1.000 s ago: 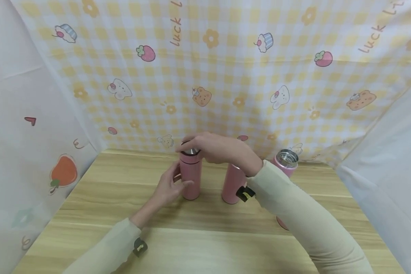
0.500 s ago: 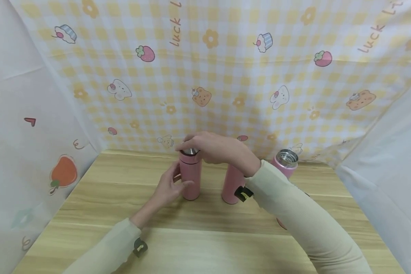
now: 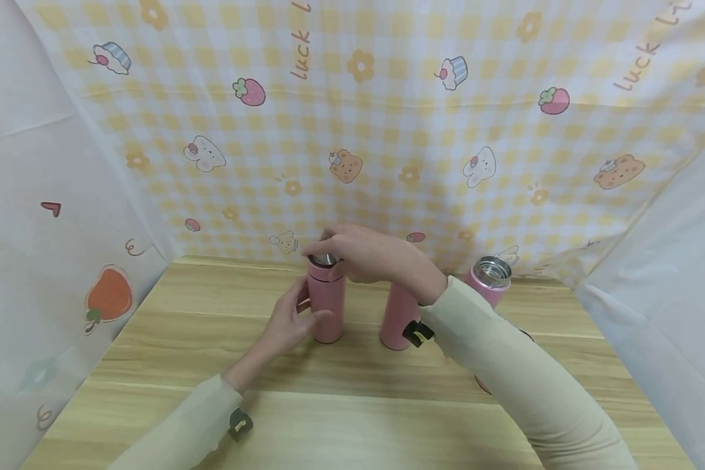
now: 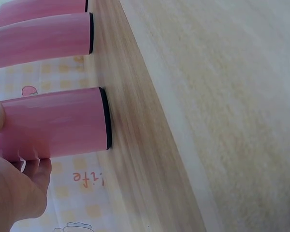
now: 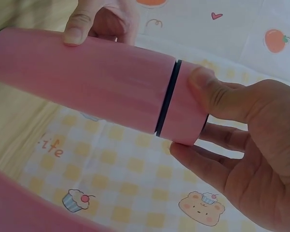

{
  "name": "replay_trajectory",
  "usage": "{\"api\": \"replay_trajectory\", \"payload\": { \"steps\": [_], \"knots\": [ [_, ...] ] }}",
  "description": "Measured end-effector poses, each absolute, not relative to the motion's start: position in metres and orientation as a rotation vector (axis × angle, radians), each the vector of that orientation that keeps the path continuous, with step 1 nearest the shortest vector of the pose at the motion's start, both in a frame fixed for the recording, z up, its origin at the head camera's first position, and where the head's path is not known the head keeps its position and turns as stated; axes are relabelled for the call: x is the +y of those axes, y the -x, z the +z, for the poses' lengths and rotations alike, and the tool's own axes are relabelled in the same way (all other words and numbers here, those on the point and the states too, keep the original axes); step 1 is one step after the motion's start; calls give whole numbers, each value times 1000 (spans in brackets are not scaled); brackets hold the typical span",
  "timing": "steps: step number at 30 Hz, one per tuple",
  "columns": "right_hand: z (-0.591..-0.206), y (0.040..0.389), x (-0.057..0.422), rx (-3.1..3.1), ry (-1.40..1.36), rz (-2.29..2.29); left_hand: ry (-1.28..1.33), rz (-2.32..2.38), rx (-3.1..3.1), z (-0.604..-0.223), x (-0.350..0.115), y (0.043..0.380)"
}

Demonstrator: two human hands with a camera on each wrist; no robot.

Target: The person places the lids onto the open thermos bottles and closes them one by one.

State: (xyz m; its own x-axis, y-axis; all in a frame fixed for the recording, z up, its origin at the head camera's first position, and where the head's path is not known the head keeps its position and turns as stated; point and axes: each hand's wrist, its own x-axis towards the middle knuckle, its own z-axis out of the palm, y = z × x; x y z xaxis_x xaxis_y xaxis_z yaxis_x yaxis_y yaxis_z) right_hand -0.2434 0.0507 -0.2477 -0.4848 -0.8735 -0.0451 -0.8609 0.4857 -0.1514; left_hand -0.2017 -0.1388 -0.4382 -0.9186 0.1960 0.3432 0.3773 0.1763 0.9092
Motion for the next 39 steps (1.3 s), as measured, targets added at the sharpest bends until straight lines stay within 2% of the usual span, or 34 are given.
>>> {"api": "replay_trajectory", "payload": {
  "steps": [14, 23, 27, 39],
  "knots": [
    [-256, 258, 66, 2472, 1734, -429, 562, -1853, -2306, -437, -138, 200],
    [-250, 255, 66, 2363, 1630, -426, 523, -1837, -2329, -435, -137, 200],
    [-251, 253, 61, 2376, 1602, -414, 546, -1830, -2326, -421, -134, 192],
    [-252, 252, 59, 2420, 1585, -400, 582, -1830, -2293, -441, -139, 203]
  ]
}}
